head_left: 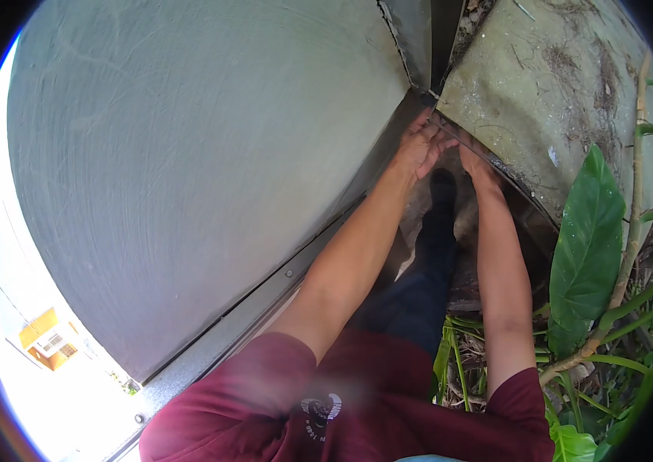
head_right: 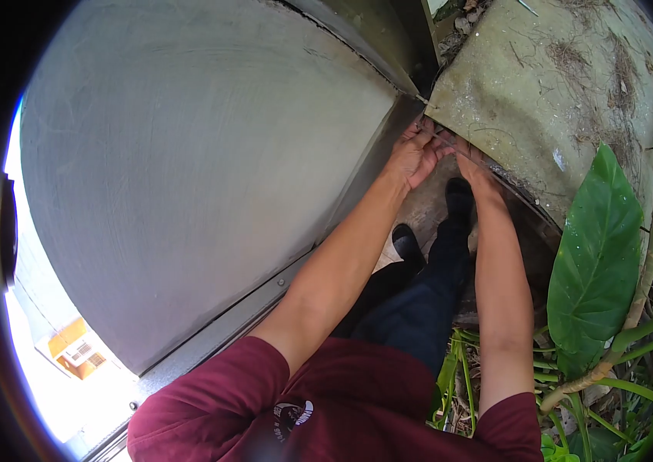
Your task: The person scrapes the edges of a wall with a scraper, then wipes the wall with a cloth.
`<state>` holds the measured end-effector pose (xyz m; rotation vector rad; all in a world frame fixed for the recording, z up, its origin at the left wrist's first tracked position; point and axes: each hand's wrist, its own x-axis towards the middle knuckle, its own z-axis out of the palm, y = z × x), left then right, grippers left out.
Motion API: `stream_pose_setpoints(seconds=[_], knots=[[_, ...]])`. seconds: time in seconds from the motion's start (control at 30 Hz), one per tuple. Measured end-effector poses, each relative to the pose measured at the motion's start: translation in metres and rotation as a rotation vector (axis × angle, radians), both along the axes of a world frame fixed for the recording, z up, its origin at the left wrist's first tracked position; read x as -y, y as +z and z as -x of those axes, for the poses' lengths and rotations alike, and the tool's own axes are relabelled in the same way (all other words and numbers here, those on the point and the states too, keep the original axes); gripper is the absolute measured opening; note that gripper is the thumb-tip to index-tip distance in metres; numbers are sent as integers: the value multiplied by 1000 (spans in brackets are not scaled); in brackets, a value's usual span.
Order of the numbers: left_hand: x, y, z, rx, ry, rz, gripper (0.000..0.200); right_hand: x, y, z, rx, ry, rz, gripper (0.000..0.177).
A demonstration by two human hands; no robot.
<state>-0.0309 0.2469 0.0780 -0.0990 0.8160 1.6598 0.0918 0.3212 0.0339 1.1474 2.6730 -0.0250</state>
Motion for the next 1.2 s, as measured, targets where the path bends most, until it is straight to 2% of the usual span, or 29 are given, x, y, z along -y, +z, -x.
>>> stream_pose_setpoints(seconds=[0.07, 0.13, 0.23, 0.33, 0.43, 0.5, 0.53, 0.57, 0.63, 0.67, 0.77, 0.83, 0.87, 0.93, 1.03, 1.13, 1.2], knots=[[2, -22, 4, -41, -27, 47, 37, -1, 1, 4, 32, -34, 80, 47], [3, -23, 5, -72, -65, 63, 26, -3, 2, 5, 81, -52, 216, 47], [2, -3, 0, -114, -44, 17, 22, -1, -6, -1, -36, -29, 95, 49], [1, -3, -2, -192, -3, 11, 23, -7, 17, 7, 23, -87, 327, 49], [-2, -15, 0, -286, -40, 121, 23, -3, -33, 12, 72, -65, 245, 51], [4, -21, 2, -337, -85, 187, 22, 3, -90, 10, -147, -206, 403, 51], [3, -23, 4, -359, -102, 187, 22, 3, -94, 11, -257, -278, 478, 52], [3, -25, 6, -380, -121, 190, 21, 6, -98, 8, -224, -231, 413, 52], [1, -9, 1, -362, -13, 137, 20, 7, -74, 11, -159, -140, 276, 53], [2, -2, -2, -347, 40, 116, 20, 5, -64, 12, -132, -136, 336, 53], [4, -4, 2, -420, -1, 135, 19, 0, -52, 18, -34, -106, 448, 53], [3, -22, 7, -455, -75, 242, 19, 1, -56, 23, 49, -72, 434, 52], [5, -32, 9, -471, -113, 302, 19, 3, -64, 22, -37, -98, 447, 52], [5, -28, 8, -488, -99, 228, 19, 4, -87, 15, -206, -149, 475, 50], [0, -10, 1, -462, 0, 132, 20, 13, -84, 11, -211, -75, 245, 49], [3, -18, -4, -468, 21, 182, 23, 12, -70, 14, -108, -21, 253, 48], [3, -32, -1, -493, -26, 243, 24, 13, -66, 13, -388, -157, 407, 49]])
